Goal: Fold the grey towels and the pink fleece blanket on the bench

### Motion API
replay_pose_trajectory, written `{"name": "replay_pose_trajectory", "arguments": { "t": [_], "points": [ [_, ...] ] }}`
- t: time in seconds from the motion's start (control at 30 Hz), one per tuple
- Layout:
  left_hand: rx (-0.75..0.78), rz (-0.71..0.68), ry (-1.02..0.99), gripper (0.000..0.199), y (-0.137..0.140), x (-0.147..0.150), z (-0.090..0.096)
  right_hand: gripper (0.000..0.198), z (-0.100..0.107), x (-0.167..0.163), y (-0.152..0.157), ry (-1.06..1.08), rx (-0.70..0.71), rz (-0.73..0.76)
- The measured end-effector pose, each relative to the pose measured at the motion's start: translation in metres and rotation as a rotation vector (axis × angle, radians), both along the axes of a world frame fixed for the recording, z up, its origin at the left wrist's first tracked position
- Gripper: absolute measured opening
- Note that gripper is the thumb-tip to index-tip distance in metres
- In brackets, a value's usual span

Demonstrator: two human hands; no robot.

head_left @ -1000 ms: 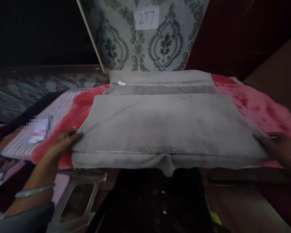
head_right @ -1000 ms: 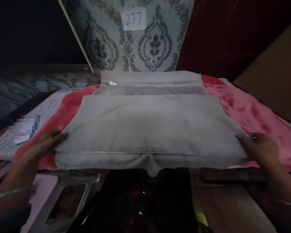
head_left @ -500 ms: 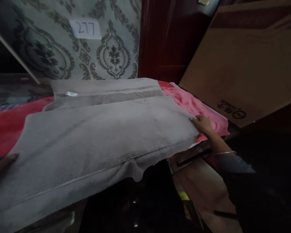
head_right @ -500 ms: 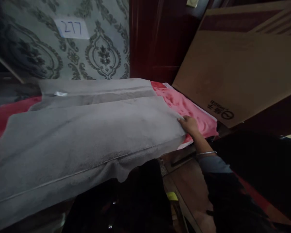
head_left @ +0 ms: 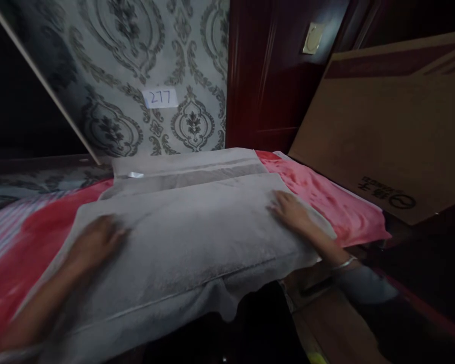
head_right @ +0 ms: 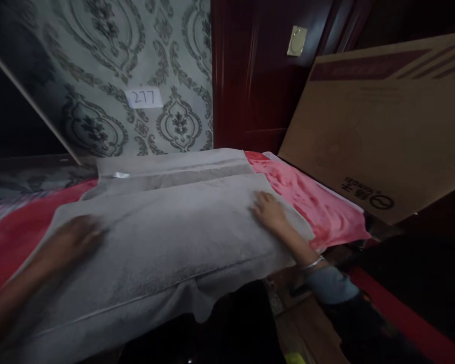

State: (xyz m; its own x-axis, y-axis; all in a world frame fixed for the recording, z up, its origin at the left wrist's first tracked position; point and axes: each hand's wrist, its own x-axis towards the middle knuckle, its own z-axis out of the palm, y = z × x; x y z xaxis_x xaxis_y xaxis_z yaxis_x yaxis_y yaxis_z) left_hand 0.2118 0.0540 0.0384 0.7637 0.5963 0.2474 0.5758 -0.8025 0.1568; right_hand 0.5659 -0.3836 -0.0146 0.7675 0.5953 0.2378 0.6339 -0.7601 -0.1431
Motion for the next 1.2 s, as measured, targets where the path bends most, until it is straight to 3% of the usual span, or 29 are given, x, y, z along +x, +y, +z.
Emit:
{"name": "replay_pose_trajectory", "arguments": {
  "t": [0.1, 0.2, 0.37, 0.63, 0.77, 1.0, 1.1, 1.2],
  "points": [
    [-0.013, -0.329, 0.147, 0.067, -0.034, 0.061, -0.013, 0.063, -0.003, -0.023, 0.062, 0.069, -0.052, 0.259],
    [0.045, -0.397, 0.167, 0.062, -0.062, 0.099, -0.031, 0.062, -0.009, -0.027, 0.092, 0.061, -0.117, 0.394],
    [0.137, -0.375, 0.107, 0.059, -0.065, 0.101, -0.054, 0.062, -0.012, 0.014, 0.089, 0.03, -0.141, 0.369],
    [0.176, -0.387, 0.06, 0.061, -0.056, 0.105, -0.056, 0.059, 0.008, 0.055, 0.099, 0.044, -0.181, 0.261],
    [0.187, -0.38, 0.095, 0.064, -0.058, 0.106, -0.054, 0.06, 0.014, 0.056, 0.078, 0.101, -0.201, 0.241],
    [0.185, -0.376, 0.12, 0.067, -0.059, 0.112, -0.054, 0.064, -0.002, 0.062, -0.018, 0.152, -0.18, 0.132],
    [0.208, -0.364, 0.154, 0.065, -0.066, 0.111, -0.049, 0.061, -0.002, 0.066, -0.03, 0.16, -0.205, 0.038],
    [0.251, -0.274, 0.166, 0.064, -0.076, 0.107, -0.043, 0.059, 0.003, 0.066, -0.02, 0.146, -0.228, -0.028]
  ]
}}
